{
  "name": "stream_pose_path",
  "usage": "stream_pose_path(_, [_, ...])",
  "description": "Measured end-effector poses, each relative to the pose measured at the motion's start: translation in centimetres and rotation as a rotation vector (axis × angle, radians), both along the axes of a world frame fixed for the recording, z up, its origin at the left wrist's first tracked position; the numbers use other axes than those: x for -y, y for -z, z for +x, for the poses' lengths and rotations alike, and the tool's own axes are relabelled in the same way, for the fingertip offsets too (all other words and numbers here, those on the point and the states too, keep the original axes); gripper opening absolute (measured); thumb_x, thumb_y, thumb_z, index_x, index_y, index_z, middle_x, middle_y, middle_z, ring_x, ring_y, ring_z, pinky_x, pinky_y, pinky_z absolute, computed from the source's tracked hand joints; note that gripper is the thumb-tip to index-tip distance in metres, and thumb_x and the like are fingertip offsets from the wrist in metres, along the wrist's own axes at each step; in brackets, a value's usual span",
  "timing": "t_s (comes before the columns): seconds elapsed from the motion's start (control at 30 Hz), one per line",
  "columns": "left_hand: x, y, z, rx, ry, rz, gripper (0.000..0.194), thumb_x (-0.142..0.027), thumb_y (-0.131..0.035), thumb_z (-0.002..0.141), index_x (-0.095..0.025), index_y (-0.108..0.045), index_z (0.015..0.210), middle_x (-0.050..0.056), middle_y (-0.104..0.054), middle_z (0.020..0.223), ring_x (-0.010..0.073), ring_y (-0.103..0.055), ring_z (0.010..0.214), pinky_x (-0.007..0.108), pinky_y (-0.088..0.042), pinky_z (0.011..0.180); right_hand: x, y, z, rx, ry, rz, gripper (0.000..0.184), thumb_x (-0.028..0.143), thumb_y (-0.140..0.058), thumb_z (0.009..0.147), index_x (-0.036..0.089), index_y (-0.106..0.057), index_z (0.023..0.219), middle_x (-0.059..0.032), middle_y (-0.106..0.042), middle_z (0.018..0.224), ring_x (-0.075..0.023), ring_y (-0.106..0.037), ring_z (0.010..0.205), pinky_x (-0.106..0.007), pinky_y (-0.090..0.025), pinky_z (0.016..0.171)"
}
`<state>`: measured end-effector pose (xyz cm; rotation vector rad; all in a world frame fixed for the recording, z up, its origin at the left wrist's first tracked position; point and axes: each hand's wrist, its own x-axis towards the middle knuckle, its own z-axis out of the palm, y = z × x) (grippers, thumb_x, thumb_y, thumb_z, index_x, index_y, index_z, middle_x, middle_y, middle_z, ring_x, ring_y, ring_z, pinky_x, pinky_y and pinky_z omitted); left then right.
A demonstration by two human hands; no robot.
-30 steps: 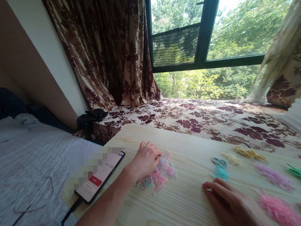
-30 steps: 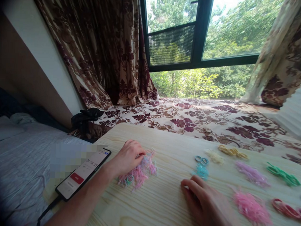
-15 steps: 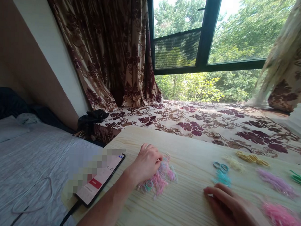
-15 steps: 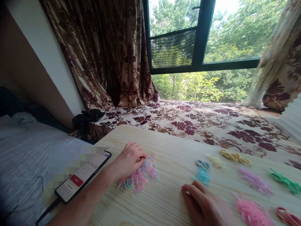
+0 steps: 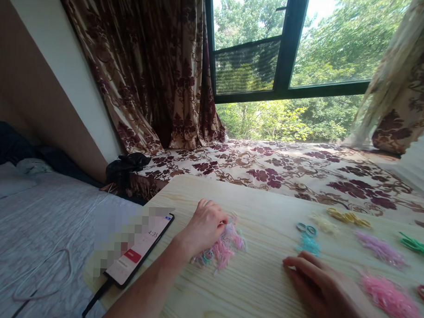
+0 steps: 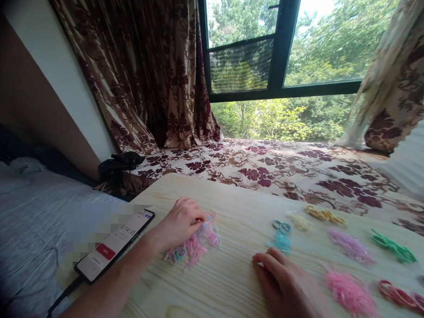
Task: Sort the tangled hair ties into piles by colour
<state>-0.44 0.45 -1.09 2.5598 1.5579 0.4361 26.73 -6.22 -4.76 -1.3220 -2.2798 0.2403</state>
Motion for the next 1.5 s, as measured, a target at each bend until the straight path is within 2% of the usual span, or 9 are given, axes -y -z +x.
stream_pose_path(0.23, [0.1, -0.5, -0.2, 0.010, -0.021, 0.031, 0.021, -0.009, -0.055, 0.080, -0.020, -0.072, 0.076, 0.004, -0.069, 0.082, 0.0201, -0.056, 0.091, 0.039, -0.037, 0.096, 0.0, 0.3, -0.3, -0.050, 0.010, 0.047, 0.024, 0.033, -0.045, 0.092, 0.027, -0.066, 0.084, -0.0008, -0.067, 0.075, -0.0138, -0.066, 0.058, -0.022, -0.048, 0.051])
stream_pose_path(0.5, [0.5, -1.4, -0.1, 0.019, -0.013, 0.045, 0.022, -0.011, -0.053, 0.083, -0.018, -0.072, 0.076, 0.004, -0.068, 0.079, 0.0187, -0.057, 0.087, 0.037, -0.037, 0.095, 0.3, -1.0, -0.6, -0.008, 0.013, 0.014, 0.029, 0.034, -0.041, 0.093, 0.025, -0.066, 0.080, -0.0013, -0.066, 0.072, -0.0140, -0.066, 0.057, -0.022, -0.049, 0.050])
stream_pose_path(0.8, [0.7, -1.2, 0.1, 0.143, 0.046, 0.025, 0.019, -0.013, -0.053, 0.085, -0.018, -0.069, 0.078, 0.002, -0.069, 0.079, 0.0174, -0.058, 0.085, 0.034, -0.040, 0.092, 0.2, -0.9, -0.5, -0.017, 0.021, -0.017, 0.028, 0.035, -0.042, 0.092, 0.026, -0.066, 0.083, -0.0022, -0.068, 0.076, -0.0147, -0.067, 0.060, -0.023, -0.049, 0.052])
stream_pose_path(1.13, [0.9, -1.2, 0.5, 0.201, 0.051, 0.009, 0.017, -0.007, -0.055, 0.078, -0.018, -0.068, 0.076, 0.002, -0.069, 0.080, 0.0172, -0.058, 0.086, 0.034, -0.042, 0.090, 0.2, -0.9, -0.5, -0.064, 0.032, -0.028, 0.025, 0.034, -0.045, 0.091, 0.026, -0.068, 0.082, -0.0016, -0.067, 0.075, -0.0139, -0.065, 0.058, -0.022, -0.048, 0.051])
stream_pose_path(1.33, [1.6, -1.0, 1.6, 0.292, 0.204, -0.014, 0.013, -0.009, -0.059, 0.077, -0.019, -0.066, 0.073, 0.001, -0.070, 0.080, 0.0170, -0.060, 0.088, 0.031, -0.043, 0.091, 0.3, -1.1, -1.9, -0.310, 0.082, 0.031, 0.025, 0.035, -0.047, 0.091, 0.022, -0.067, 0.086, -0.0027, -0.065, 0.073, -0.0105, -0.057, 0.049, -0.021, -0.047, 0.048])
stream_pose_path(1.5, [2.4, -1.0, 2.8, 0.297, 0.314, -0.019, 0.014, -0.010, -0.058, 0.080, -0.019, -0.066, 0.073, 0.001, -0.069, 0.074, 0.0159, -0.060, 0.083, 0.031, -0.042, 0.094, 0.8, -0.8, -4.0, -0.500, 0.070, 0.009, 0.024, 0.038, -0.051, 0.091, 0.021, -0.068, 0.093, -0.0021, -0.063, 0.071, -0.0100, -0.054, 0.050, -0.021, -0.044, 0.044])
